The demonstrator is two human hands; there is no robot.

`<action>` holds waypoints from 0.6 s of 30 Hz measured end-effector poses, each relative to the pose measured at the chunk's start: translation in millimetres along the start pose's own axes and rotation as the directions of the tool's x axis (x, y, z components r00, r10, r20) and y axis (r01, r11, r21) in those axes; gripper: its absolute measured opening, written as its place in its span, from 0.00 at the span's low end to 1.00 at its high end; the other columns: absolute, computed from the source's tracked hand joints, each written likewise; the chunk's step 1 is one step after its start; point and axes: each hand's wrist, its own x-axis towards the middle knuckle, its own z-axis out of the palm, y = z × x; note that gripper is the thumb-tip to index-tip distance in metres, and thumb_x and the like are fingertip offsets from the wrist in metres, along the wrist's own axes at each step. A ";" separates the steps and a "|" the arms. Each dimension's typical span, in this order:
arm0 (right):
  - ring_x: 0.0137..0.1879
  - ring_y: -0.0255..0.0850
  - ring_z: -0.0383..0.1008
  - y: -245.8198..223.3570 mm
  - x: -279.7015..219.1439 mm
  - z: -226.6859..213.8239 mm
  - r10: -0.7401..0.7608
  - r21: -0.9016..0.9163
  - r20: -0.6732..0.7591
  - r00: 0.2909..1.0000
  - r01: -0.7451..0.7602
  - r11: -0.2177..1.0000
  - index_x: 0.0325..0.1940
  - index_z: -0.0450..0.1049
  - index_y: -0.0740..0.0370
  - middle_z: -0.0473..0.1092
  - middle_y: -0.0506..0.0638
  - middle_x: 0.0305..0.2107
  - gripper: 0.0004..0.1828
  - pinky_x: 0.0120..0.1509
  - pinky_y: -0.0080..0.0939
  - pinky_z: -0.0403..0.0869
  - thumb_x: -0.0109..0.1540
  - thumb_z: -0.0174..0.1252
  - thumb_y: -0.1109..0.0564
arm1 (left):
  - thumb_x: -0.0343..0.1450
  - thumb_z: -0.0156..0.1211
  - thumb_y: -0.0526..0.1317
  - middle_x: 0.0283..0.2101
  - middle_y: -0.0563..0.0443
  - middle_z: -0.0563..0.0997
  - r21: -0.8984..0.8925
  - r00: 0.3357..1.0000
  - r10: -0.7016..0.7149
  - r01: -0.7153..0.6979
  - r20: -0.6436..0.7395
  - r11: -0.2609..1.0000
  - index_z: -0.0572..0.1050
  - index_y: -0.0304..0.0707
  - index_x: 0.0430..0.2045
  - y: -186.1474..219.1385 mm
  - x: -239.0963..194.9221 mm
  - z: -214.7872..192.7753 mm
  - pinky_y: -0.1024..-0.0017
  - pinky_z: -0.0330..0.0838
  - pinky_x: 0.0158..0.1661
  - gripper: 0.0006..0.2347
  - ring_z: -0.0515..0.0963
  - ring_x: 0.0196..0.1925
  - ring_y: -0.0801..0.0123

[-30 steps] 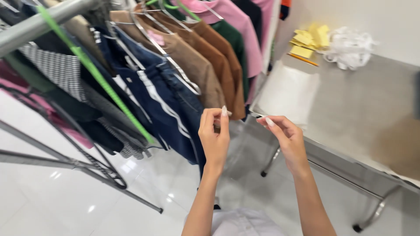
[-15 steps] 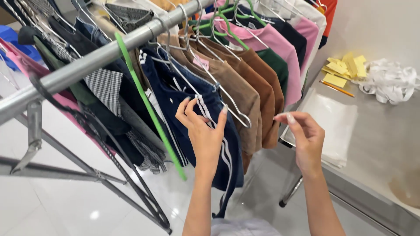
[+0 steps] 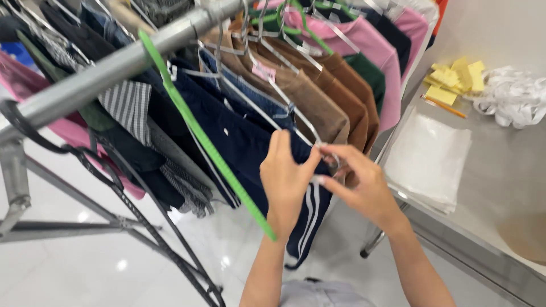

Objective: The person takes a black and white checkered skirt from a clothing rack, folds it neatly on a metal table, and sets it aside. They then take a pair of blue jeans, fold them, and place them next to the skirt. Finally, they take a pair of navy blue sweatpants, fold them, and place them on the table.

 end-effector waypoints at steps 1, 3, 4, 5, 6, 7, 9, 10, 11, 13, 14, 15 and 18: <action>0.48 0.44 0.79 5.1 -1.8 1.8 0.016 0.006 0.010 1.000 -0.016 1.000 0.59 0.74 0.63 0.76 0.55 0.48 0.28 0.44 0.38 0.79 0.55 0.70 0.61 | 0.61 0.71 0.46 0.36 0.49 0.76 0.007 1.000 -0.014 0.014 0.011 1.000 0.71 0.40 0.36 10.6 -3.9 -5.8 0.49 0.75 0.28 0.17 0.81 0.32 0.44; 0.50 0.41 0.76 15.5 -3.8 4.5 0.035 -0.022 -0.014 0.999 -0.035 0.999 0.63 0.72 0.60 0.74 0.51 0.53 0.33 0.46 0.36 0.78 0.54 0.72 0.61 | 0.63 0.65 0.41 0.31 0.50 0.73 0.185 0.998 0.067 -0.066 0.000 0.980 0.68 0.40 0.29 33.0 -7.5 -16.2 0.51 0.74 0.25 0.11 0.79 0.26 0.47; 0.50 0.41 0.76 17.9 -7.5 6.0 0.046 -0.019 -0.012 0.999 -0.046 0.999 0.63 0.72 0.60 0.74 0.51 0.53 0.33 0.46 0.36 0.78 0.54 0.72 0.61 | 0.63 0.65 0.41 0.31 0.50 0.73 0.188 0.998 0.062 -0.063 0.010 0.980 0.68 0.40 0.29 34.5 -16.6 -9.4 0.51 0.74 0.25 0.11 0.79 0.26 0.47; 0.53 0.43 0.74 20.7 -9.9 6.8 0.098 0.016 0.000 0.995 -0.098 0.995 0.66 0.68 0.61 0.72 0.53 0.55 0.38 0.50 0.42 0.78 0.52 0.73 0.61 | 0.62 0.63 0.43 0.30 0.56 0.71 0.374 0.993 0.118 -0.105 -0.011 0.921 0.67 0.46 0.27 36.4 -24.4 -2.0 0.61 0.74 0.24 0.10 0.78 0.25 0.57; 0.57 0.46 0.73 23.2 -12.2 7.4 0.148 0.051 0.014 0.989 -0.149 0.988 0.68 0.65 0.63 0.70 0.55 0.58 0.43 0.55 0.48 0.77 0.51 0.73 0.62 | 0.60 0.61 0.44 0.30 0.63 0.69 0.546 0.984 0.178 -0.138 -0.021 0.826 0.66 0.52 0.25 38.6 -32.3 5.2 0.71 0.73 0.23 0.09 0.77 0.24 0.68; 0.57 0.46 0.73 40.0 -21.1 9.5 0.155 0.054 0.015 0.988 -0.156 0.986 0.68 0.65 0.63 0.70 0.55 0.58 0.43 0.55 0.48 0.77 0.51 0.73 0.62 | 0.60 0.61 0.44 0.30 0.63 0.69 0.548 0.985 0.174 -0.138 -0.015 0.825 0.66 0.52 0.25 43.8 -39.3 8.4 0.71 0.73 0.23 0.09 0.77 0.24 0.68; 0.37 0.37 0.73 73.0 -40.2 14.1 0.331 0.084 0.073 0.941 -0.337 0.938 0.68 0.66 0.57 0.76 0.54 0.32 0.37 0.41 0.46 0.79 0.55 0.68 0.61 | 0.65 0.61 0.38 0.29 0.65 0.66 0.610 0.951 0.304 -0.212 -0.050 0.763 0.66 0.53 0.24 53.9 -54.1 14.2 0.79 0.69 0.22 0.08 0.72 0.22 0.74; 0.37 0.37 0.73 67.7 -42.8 15.1 0.336 0.085 0.077 0.939 -0.342 0.936 0.68 0.66 0.57 0.76 0.54 0.32 0.37 0.41 0.46 0.79 0.55 0.68 0.61 | 0.65 0.61 0.38 0.29 0.65 0.66 0.612 0.953 0.299 -0.210 -0.046 0.763 0.66 0.53 0.24 47.6 -60.2 17.4 0.79 0.69 0.22 0.08 0.72 0.22 0.74; 0.34 0.35 0.72 63.0 -42.4 14.9 0.341 0.102 0.050 0.939 -0.344 0.933 0.67 0.67 0.56 0.76 0.52 0.28 0.34 0.38 0.43 0.77 0.56 0.66 0.61 | 0.66 0.61 0.36 0.30 0.63 0.67 0.507 0.937 0.340 -0.257 -0.076 0.823 0.67 0.50 0.24 42.2 -63.7 21.7 0.81 0.68 0.23 0.07 0.70 0.22 0.73; 0.32 0.32 0.71 63.3 -47.5 13.1 0.346 0.118 0.023 0.938 -0.346 0.931 0.65 0.69 0.55 0.76 0.50 0.24 0.32 0.35 0.39 0.76 0.56 0.65 0.62 | 0.67 0.61 0.33 0.31 0.61 0.69 0.395 0.920 0.375 -0.305 -0.112 0.867 0.68 0.47 0.24 34.0 -67.7 25.3 0.82 0.67 0.24 0.07 0.68 0.22 0.73; 0.33 0.32 0.70 68.4 -53.1 11.6 0.361 0.178 0.021 0.932 -0.359 0.916 0.68 0.67 0.54 0.76 0.49 0.25 0.36 0.39 0.39 0.76 0.55 0.63 0.66 | 0.68 0.63 0.36 0.29 0.61 0.67 0.304 0.908 0.397 -0.343 -0.136 0.889 0.68 0.47 0.23 31.1 -68.3 24.8 0.83 0.68 0.25 0.08 0.69 0.22 0.73; 0.34 0.31 0.69 73.3 -58.3 9.4 0.376 0.238 0.018 0.926 -0.370 0.898 0.71 0.65 0.54 0.76 0.48 0.27 0.41 0.42 0.39 0.77 0.53 0.62 0.70 | 0.68 0.65 0.39 0.27 0.60 0.66 0.210 0.894 0.417 -0.381 -0.163 0.900 0.67 0.47 0.21 28.8 -68.6 24.4 0.83 0.70 0.26 0.10 0.70 0.23 0.73; 0.33 0.36 0.72 88.5 -74.4 13.5 0.382 0.175 0.011 0.924 -0.378 0.909 0.71 0.63 0.60 0.75 0.55 0.24 0.43 0.41 0.42 0.78 0.51 0.59 0.73 | 0.69 0.66 0.39 0.27 0.61 0.65 0.061 0.909 0.391 -0.386 -0.143 0.920 0.67 0.46 0.20 13.0 -74.3 33.6 0.82 0.72 0.28 0.12 0.73 0.24 0.71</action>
